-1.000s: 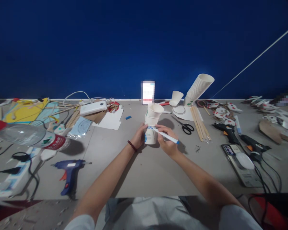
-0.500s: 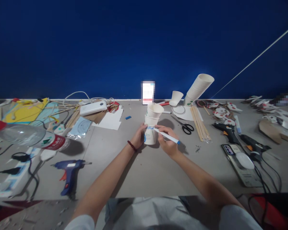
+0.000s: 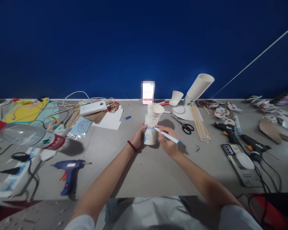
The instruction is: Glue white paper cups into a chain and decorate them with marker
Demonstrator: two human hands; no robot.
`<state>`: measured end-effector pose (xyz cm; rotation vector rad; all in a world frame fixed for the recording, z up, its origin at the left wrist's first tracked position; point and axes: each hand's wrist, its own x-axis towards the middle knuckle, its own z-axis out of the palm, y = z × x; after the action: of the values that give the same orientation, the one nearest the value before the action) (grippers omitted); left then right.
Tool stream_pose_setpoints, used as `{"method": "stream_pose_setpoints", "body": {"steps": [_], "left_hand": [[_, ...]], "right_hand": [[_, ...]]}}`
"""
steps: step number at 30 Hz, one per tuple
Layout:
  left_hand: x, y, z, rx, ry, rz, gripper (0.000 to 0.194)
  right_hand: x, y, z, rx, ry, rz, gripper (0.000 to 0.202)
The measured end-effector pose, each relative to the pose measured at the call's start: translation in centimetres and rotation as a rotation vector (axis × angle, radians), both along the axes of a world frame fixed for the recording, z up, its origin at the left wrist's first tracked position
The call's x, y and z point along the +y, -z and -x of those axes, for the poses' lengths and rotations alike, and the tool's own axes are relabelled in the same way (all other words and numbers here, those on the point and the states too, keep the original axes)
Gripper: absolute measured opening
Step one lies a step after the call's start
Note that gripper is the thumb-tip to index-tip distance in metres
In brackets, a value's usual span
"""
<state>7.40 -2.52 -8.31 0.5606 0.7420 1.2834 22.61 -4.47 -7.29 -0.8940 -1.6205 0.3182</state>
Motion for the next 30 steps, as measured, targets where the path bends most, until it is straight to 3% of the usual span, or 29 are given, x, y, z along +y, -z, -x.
{"method": "stream_pose_setpoints", "body": {"steps": [30], "left_hand": [[0.11, 0.52, -0.07, -0.001, -0.022, -0.014, 0.042]], "right_hand": [[-0.08, 0.0, 0.0, -0.069, 0.026, -0.017, 0.007]]}}
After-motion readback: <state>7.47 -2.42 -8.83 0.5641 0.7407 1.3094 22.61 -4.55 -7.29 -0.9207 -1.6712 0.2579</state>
